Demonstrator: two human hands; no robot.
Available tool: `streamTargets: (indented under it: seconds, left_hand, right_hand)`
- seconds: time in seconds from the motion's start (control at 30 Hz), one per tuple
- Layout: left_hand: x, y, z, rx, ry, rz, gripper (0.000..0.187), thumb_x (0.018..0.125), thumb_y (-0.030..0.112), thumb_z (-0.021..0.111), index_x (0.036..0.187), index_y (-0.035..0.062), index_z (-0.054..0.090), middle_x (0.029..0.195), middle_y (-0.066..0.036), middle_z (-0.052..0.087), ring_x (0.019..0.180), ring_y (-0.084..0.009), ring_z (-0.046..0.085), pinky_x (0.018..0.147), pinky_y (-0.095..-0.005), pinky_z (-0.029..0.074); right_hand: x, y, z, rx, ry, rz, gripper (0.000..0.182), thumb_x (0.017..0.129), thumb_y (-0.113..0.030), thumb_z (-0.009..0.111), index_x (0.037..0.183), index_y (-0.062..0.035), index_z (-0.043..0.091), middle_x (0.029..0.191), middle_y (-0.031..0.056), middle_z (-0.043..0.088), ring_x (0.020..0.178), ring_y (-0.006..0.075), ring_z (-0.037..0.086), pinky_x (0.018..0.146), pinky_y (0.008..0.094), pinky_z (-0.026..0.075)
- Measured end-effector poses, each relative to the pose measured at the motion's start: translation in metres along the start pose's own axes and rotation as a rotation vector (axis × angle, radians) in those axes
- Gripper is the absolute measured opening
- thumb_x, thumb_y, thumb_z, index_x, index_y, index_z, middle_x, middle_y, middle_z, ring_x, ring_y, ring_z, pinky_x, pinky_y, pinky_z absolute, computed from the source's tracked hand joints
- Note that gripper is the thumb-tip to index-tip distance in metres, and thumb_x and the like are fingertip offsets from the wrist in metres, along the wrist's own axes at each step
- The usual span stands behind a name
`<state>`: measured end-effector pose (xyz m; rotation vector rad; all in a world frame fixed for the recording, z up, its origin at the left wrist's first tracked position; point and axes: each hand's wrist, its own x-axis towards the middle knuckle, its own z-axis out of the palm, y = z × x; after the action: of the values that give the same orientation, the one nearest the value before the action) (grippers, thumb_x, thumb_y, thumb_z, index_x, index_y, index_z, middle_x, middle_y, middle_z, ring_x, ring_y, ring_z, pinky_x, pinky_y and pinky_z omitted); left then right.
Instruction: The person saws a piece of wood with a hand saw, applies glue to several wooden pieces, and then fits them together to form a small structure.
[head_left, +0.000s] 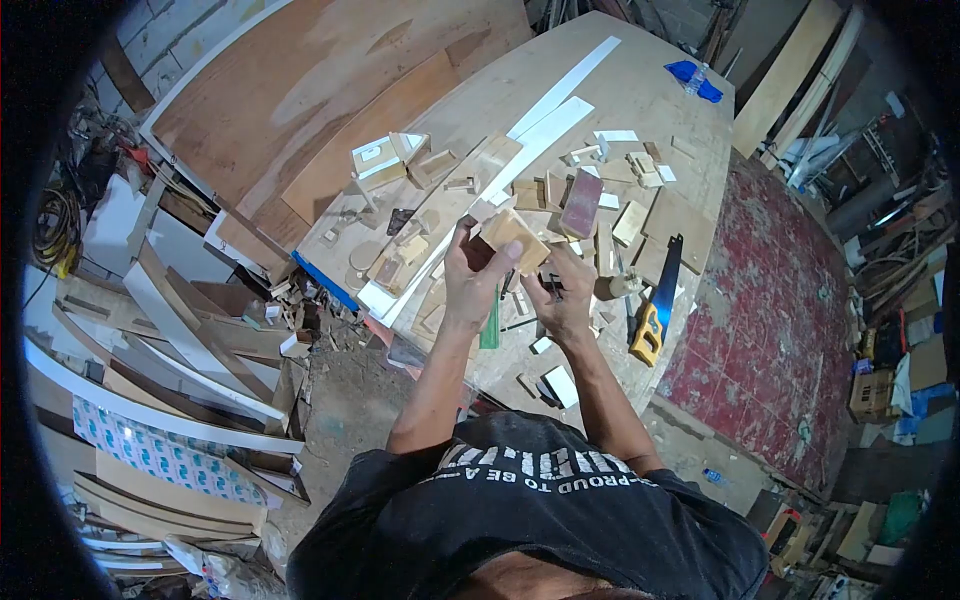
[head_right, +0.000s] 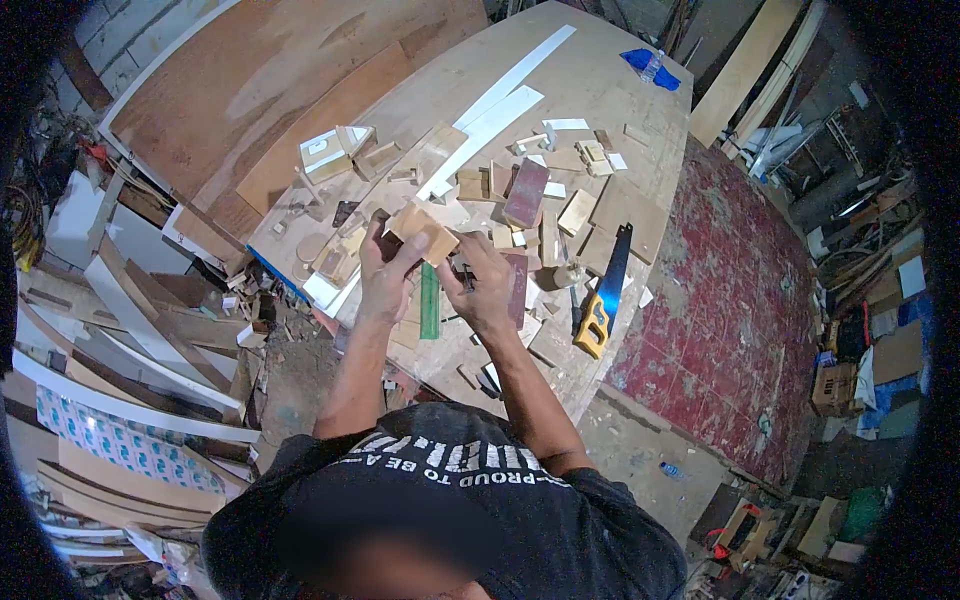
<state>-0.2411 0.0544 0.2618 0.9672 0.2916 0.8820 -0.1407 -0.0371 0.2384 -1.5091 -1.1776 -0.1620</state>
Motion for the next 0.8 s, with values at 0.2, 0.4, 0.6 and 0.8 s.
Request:
streamTargets:
  seconds: [0.2, 0.4, 0.6, 0.8]
  left_hand:
    - [0.002, -0.007, -0.009, -0.009, -0.004, 0.05, 0.055, 0.081, 0.004, 0.073, 0.128, 0.0009, 0.046, 0.113, -0.011, 0.062, 0.103, -0.0191, 0.062, 0.091, -0.033, 0.051]
    - [-0.004, 0.001, -0.016, -0.217, -0.026, 0.045, 0.051, 0.078, 0.002, 0.073, 0.124, -0.0003, 0.051, 0.113, -0.012, 0.063, 0.106, -0.0213, 0.062, 0.093, -0.0346, 0.051]
    - [-0.009, -0.01, -0.034, -0.171, -0.102, -0.003, 0.055, 0.076, 0.007, 0.075, 0.126, 0.0006, 0.052, 0.114, -0.011, 0.062, 0.104, -0.0225, 0.062, 0.092, -0.0373, 0.051]
    - [-0.011, -0.007, -0.029, -0.204, -0.052, 0.013, 0.05, 0.075, 0.008, 0.077, 0.119, -0.0018, 0.056, 0.106, -0.01, 0.066, 0.094, -0.0184, 0.066, 0.084, -0.0324, 0.054]
  right_hand:
    - [0.0, 0.001, 0.003, -0.029, -0.014, -0.056, 0.035, 0.075, -0.004, 0.07, 0.109, -0.0002, 0.063, 0.09, 0.0134, 0.062, 0.073, 0.0265, 0.061, 0.063, 0.0349, 0.049]
    - [-0.008, 0.002, -0.008, 0.449, -0.034, 0.297, 0.051, 0.077, -0.007, 0.067, 0.127, -0.0036, 0.053, 0.101, 0.0036, 0.058, 0.09, 0.014, 0.055, 0.077, 0.0281, 0.046]
    - [-0.002, 0.0, -0.011, 0.608, -0.169, 0.281, 0.053, 0.08, -0.017, 0.069, 0.128, -0.0011, 0.053, 0.115, 0.0109, 0.058, 0.109, 0.0196, 0.053, 0.096, 0.0316, 0.04]
    - [0.0, -0.008, -0.012, 0.618, -0.211, 0.319, 0.051, 0.082, -0.018, 0.07, 0.126, 0.0019, 0.055, 0.116, 0.0094, 0.058, 0.109, 0.0172, 0.052, 0.094, 0.0304, 0.041]
